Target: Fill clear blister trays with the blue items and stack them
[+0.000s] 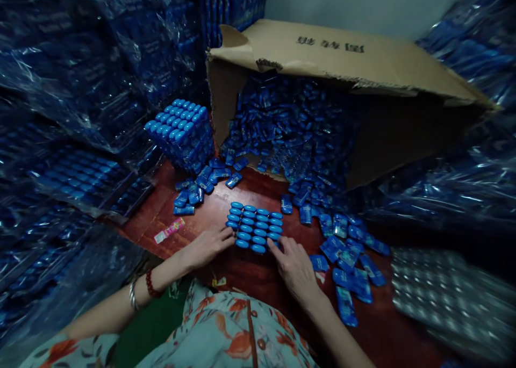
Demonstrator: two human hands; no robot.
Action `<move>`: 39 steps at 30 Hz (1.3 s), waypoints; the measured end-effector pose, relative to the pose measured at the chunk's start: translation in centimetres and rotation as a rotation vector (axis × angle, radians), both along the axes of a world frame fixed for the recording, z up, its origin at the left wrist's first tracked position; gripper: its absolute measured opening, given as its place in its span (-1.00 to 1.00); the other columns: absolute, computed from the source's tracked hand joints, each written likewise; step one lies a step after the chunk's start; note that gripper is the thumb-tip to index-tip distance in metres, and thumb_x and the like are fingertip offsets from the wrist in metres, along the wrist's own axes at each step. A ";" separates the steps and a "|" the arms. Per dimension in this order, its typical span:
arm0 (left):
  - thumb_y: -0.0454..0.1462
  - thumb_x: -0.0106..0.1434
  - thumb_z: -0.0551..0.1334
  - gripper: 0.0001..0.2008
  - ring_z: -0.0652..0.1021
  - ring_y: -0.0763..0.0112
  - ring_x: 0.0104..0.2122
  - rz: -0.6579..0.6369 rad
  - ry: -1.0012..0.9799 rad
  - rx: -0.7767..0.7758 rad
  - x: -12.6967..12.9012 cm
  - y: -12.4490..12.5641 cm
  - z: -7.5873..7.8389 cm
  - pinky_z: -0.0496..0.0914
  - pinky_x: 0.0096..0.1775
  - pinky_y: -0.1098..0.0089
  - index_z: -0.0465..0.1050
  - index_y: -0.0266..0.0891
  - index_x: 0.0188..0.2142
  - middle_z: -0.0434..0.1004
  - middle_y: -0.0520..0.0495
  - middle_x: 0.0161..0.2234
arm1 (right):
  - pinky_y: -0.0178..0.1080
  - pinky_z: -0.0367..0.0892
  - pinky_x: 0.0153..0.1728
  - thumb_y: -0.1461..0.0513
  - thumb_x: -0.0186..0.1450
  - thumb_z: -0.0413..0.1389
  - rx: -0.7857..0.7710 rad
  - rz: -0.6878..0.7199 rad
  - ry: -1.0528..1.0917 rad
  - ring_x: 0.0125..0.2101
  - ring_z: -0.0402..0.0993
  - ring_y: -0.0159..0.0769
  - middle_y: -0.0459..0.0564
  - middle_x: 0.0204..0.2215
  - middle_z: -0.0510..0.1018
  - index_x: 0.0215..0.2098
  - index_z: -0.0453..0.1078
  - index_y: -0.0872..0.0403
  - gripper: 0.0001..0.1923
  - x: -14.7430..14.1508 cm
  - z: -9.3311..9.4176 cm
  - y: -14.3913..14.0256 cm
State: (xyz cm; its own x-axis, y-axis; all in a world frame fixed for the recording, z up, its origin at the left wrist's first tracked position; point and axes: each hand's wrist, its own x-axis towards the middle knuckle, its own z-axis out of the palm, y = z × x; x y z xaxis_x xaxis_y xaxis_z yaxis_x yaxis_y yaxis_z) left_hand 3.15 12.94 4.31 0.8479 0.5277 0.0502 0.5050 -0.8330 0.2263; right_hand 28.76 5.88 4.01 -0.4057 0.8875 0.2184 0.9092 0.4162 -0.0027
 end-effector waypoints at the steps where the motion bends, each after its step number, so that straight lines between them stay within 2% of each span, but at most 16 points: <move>1: -0.36 0.33 0.01 -0.84 0.40 0.32 -0.26 -0.017 0.020 -0.006 0.3 0.0 0.2 0.35 -0.21 0.33 0.35 -0.25 -0.22 0.40 -0.12 -0.25 | -0.23 0.27 -0.31 0.42 0.29 -0.10 0.023 -0.007 0.039 -0.31 0.32 -0.25 0.10 -0.28 0.44 0.00 0.38 0.06 -0.61 -0.1 -0.3 -0.2; 5: -0.41 0.29 0.01 -0.79 0.42 0.28 -0.24 0.005 0.033 0.050 0.2 -0.2 0.3 0.35 -0.22 0.31 0.35 -0.27 -0.13 0.41 -0.18 -0.17 | -0.27 0.31 -0.34 0.29 0.33 -0.04 0.036 -0.003 0.260 -0.36 0.35 -0.30 0.04 -0.33 0.43 0.00 0.38 0.01 -0.69 0.5 -1.3 -0.4; 8: -0.42 0.27 0.02 -0.67 0.43 0.27 -0.18 0.033 -0.111 0.132 -0.9 0.6 -0.1 0.33 -0.16 0.29 0.30 -0.22 0.01 0.42 -0.19 -0.13 | -0.28 0.34 -0.28 0.28 0.33 -0.03 0.093 -0.079 0.487 -0.32 0.40 -0.32 0.00 -0.31 0.42 0.04 0.34 -0.04 -0.66 2.4 -1.8 0.5; 10: -0.40 0.28 0.02 -0.69 0.45 0.31 -0.18 0.131 -0.274 0.150 -1.2 2.5 -0.3 0.34 -0.18 0.33 0.34 -0.21 -0.02 0.43 -0.17 -0.16 | -0.27 0.35 -0.23 0.31 0.32 -0.07 0.115 -0.186 0.545 -0.26 0.41 -0.31 0.00 -0.26 0.42 0.06 0.32 -0.04 -0.63 3.9 -2.1 2.3; 12: -0.35 0.32 0.00 -0.75 0.46 0.36 -0.22 0.304 -0.402 0.129 -0.4 5.5 -0.5 0.36 -0.20 0.38 0.38 -0.23 -0.10 0.42 -0.15 -0.21 | -0.23 0.36 -0.19 0.35 0.29 -0.09 0.060 -0.242 0.472 -0.17 0.40 -0.26 0.06 -0.14 0.40 0.11 0.27 0.00 -0.56 4.9 -2.4 4.7; 15: -0.24 0.33 0.03 -0.74 0.49 0.33 -0.21 0.531 -0.261 0.037 2.2 11.2 -0.5 0.38 -0.19 0.37 0.35 -0.26 -0.05 0.41 -0.18 -0.16 | -0.15 0.37 -0.19 0.44 0.17 -0.06 -0.083 -0.198 0.207 -0.08 0.35 -0.16 0.17 0.05 0.31 0.18 0.17 0.06 -0.41 5.1 -2.7 8.5; 18: -0.26 0.25 0.15 -0.64 0.51 0.21 -0.15 0.615 0.022 -0.030 5.2 15.8 -0.8 0.40 -0.19 0.33 0.28 -0.34 0.03 0.38 -0.30 -0.07 | -0.13 0.37 -0.24 0.49 0.11 -0.07 -0.175 -0.164 0.016 -0.10 0.35 -0.13 0.21 0.07 0.31 0.10 0.26 0.06 -0.40 4.4 -2.9 11.0; 20: -0.36 0.21 0.17 -0.63 0.53 0.18 -0.19 0.616 0.091 -0.053 6.6 17.4 -1.2 0.41 -0.22 0.32 0.28 -0.39 0.02 0.40 -0.35 -0.10 | -0.13 0.38 -0.23 0.48 0.13 -0.08 -0.193 -0.166 0.045 -0.08 0.35 -0.12 0.23 0.06 0.32 0.07 0.29 0.09 -0.45 4.3 -3.0 11.4; 22: -0.45 0.18 0.12 -0.67 0.54 0.18 -0.23 0.612 0.112 -0.065 7.1 17.8 -1.7 0.41 -0.22 0.31 0.30 -0.43 -0.03 0.43 -0.37 -0.15 | -0.09 0.36 -0.14 0.45 0.16 -0.10 -0.176 -0.174 0.212 -0.02 0.33 -0.14 0.21 0.06 0.32 0.09 0.26 0.10 -0.47 4.8 -3.3 10.7; 25: -0.51 0.15 0.05 -0.71 0.53 0.14 -0.19 0.602 0.122 -0.065 6.2 16.6 -2.3 0.41 -0.19 0.28 0.34 -0.47 -0.12 0.44 -0.41 -0.17 | -0.10 0.35 -0.08 0.36 0.22 -0.11 -0.146 -0.297 0.620 -0.06 0.39 -0.21 0.13 -0.03 0.43 0.09 0.24 0.10 -0.53 6.1 -4.0 8.4; 27: -0.50 0.15 0.03 -0.71 0.50 0.11 -0.15 0.587 0.104 -0.060 4.9 15.1 -2.6 0.40 -0.16 0.25 0.34 -0.47 -0.14 0.42 -0.42 -0.16 | -0.14 0.42 -0.27 0.22 0.25 -0.06 -0.222 -0.464 0.927 -0.29 0.50 -0.24 0.06 -0.27 0.55 0.03 0.26 0.12 -0.61 6.7 -4.2 6.1; 29: -0.45 0.18 0.02 -0.73 0.50 0.14 -0.15 0.566 0.085 -0.063 3.1 13.3 -2.9 0.40 -0.14 0.24 0.33 -0.43 -0.13 0.42 -0.37 -0.17 | -0.23 0.40 -0.49 0.06 0.20 0.05 -0.356 -0.612 1.210 -0.54 0.46 -0.31 -0.05 -0.50 0.54 -0.06 0.29 0.12 -0.59 7.0 -4.1 3.6; 31: -0.37 0.24 0.00 -0.73 0.51 0.19 -0.18 0.532 0.029 -0.084 1.1 11.3 -3.4 0.40 -0.13 0.24 0.32 -0.38 -0.10 0.44 -0.30 -0.18 | -0.29 0.36 -0.57 -0.04 0.12 0.14 -0.454 -0.693 1.418 -0.63 0.41 -0.36 -0.11 -0.58 0.51 -0.17 0.29 0.10 -0.54 6.8 -3.5 1.2; 35: -0.25 0.28 0.00 -0.66 0.49 0.26 -0.11 0.547 -0.390 -0.184 -3.3 6.9 -4.4 0.38 -0.07 0.22 0.25 -0.29 0.03 0.42 -0.23 -0.09 | -0.27 0.40 -0.54 -0.09 0.09 0.16 -0.572 -0.689 1.581 -0.59 0.47 -0.33 -0.10 -0.55 0.52 -0.18 0.24 0.07 -0.50 5.4 -2.1 -2.7; 37: -0.19 0.23 0.11 -0.60 0.48 0.26 -0.10 0.671 -0.544 -0.227 -5.1 4.3 -4.4 0.38 -0.07 0.22 0.24 -0.26 0.04 0.42 -0.20 -0.08 | -0.25 0.42 -0.52 -0.07 0.15 0.12 -0.634 -0.639 1.552 -0.57 0.49 -0.30 -0.11 -0.54 0.52 -0.14 0.19 0.05 -0.53 4.2 -1.8 -3.9; 39: -0.13 0.14 0.23 -0.55 0.50 0.28 -0.16 0.823 -0.639 -0.288 -5.9 1.8 -3.8 0.41 -0.12 0.24 0.28 -0.24 -0.01 0.44 -0.16 -0.12 | -0.24 0.43 -0.48 -0.02 0.19 0.11 -0.610 -0.590 1.454 -0.52 0.51 -0.29 -0.11 -0.51 0.52 -0.17 0.19 0.03 -0.61 2.8 -2.0 -4.6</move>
State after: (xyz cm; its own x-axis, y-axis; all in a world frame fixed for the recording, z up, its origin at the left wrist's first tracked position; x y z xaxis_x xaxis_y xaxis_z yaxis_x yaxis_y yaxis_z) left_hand -2.71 14.72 0.48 0.0889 0.9861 0.1404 0.6044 -0.1654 0.7793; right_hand 31.55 1.24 2.03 0.2049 0.9242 -0.3223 0.0275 -0.3346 -0.9419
